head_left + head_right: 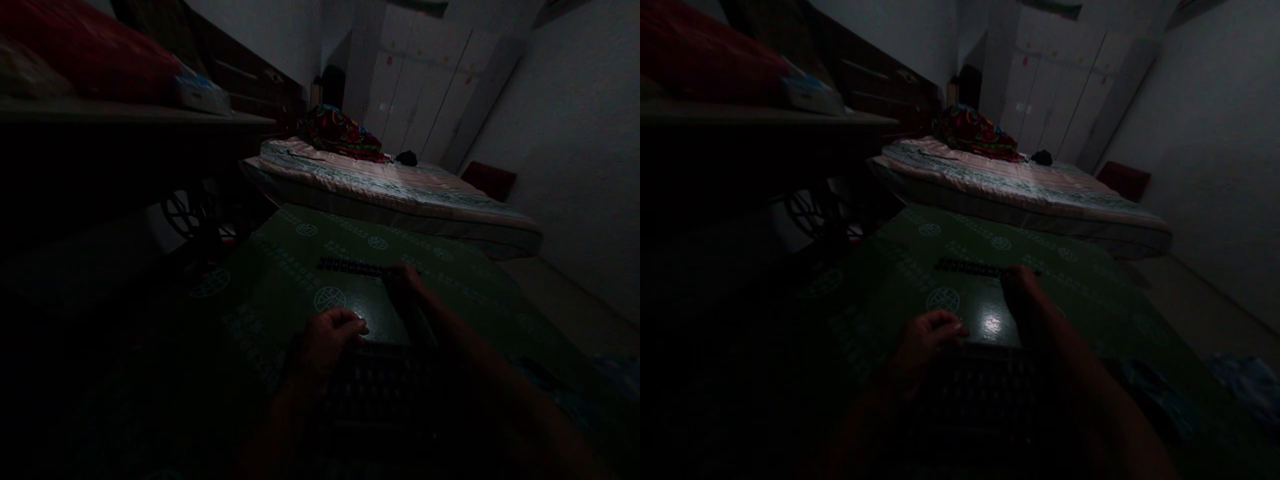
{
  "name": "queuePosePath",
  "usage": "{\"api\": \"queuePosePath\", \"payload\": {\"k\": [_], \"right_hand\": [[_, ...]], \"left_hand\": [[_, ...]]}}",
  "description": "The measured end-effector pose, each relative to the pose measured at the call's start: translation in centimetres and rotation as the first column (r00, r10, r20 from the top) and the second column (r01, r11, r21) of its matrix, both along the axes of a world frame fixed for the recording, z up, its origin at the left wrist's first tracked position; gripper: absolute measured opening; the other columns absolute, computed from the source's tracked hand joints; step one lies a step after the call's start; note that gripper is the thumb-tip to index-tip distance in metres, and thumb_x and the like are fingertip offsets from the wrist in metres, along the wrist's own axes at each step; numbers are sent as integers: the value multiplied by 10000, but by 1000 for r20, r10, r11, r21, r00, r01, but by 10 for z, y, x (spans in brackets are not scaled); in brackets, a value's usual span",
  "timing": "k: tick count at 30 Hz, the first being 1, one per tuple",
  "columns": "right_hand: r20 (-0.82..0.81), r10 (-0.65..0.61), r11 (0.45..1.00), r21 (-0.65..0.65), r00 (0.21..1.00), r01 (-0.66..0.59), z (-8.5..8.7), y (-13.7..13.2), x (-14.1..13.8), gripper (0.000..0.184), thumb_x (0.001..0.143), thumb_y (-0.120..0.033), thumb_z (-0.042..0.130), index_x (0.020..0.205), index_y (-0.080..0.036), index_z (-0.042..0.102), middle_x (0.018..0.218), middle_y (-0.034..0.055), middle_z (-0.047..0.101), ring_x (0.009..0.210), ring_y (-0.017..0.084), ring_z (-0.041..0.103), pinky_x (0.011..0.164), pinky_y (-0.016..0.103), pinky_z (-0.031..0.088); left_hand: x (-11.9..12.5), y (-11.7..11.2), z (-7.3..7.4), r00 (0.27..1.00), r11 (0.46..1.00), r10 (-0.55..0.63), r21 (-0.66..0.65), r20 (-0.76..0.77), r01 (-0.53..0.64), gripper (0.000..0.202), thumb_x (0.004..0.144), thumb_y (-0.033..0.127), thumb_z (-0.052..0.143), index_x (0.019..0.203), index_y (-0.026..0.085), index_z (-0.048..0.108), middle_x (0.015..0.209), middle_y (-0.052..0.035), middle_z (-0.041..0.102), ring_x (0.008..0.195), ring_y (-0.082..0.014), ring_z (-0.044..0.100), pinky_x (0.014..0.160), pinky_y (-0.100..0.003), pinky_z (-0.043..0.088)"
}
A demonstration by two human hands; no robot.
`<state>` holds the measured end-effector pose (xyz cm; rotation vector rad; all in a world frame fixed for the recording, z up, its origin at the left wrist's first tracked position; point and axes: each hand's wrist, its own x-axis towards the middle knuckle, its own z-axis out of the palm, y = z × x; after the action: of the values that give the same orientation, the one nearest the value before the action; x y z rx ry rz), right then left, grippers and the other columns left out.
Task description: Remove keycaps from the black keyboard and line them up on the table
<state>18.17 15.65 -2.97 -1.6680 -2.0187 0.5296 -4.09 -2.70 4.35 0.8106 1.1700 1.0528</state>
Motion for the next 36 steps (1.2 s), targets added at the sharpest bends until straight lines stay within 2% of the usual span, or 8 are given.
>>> {"api": "queuePosePath", "payload": {"k": [6,11,16,21,30,36], "right_hand": [[20,4,1000,-18,1000,-4,-2,-1,-1,307,704,-271,520,936,-157,686,718,8,668,649,153,607,518,182,409],[28,14,1000,-7,1000,-14,-3,2,1,317,701,-278,530,967,-185,676,816,6,679,752,178,612,584,206,432],[38,9,1000,-4,999,-9,-5,3,0,327,702,-288,535,984,-191,668,808,5,688,745,188,618,592,222,443],[57,4,1000,1,998,-4,-4,2,0,326,703,-279,531,986,-192,668,838,21,694,743,187,623,600,224,444],[74,-20,1000,3,997,20,-2,-1,-2,348,714,-304,532,1028,-213,649,871,12,693,760,176,629,599,208,440],[82,-36,999,6,996,36,2,-4,-5,330,697,-299,545,987,-201,669,840,22,694,749,183,625,588,215,434]], "left_hand": [[-1,1,-2,999,999,-39,15,-6,39,174,593,270,661,660,127,586,640,-28,651,517,-103,560,525,-219,406],[-1,1,-3,996,998,-66,9,-56,66,179,609,275,649,691,127,594,646,-28,653,530,-101,562,529,-214,407],[-1,1,-4,993,996,-81,30,-82,84,161,606,268,645,663,127,589,627,-28,648,533,-101,563,540,-215,408],[0,2,-6,995,996,-81,29,-63,83,142,596,254,641,646,133,587,603,-24,643,518,-103,562,540,-220,409],[-1,1,-5,986,991,-117,44,-120,123,147,608,271,638,655,135,607,589,-10,625,526,-99,555,533,-209,399],[-2,1,-10,987,990,-126,56,-97,132,162,614,280,636,669,131,603,620,-21,633,543,-106,561,542,-214,407]]}}
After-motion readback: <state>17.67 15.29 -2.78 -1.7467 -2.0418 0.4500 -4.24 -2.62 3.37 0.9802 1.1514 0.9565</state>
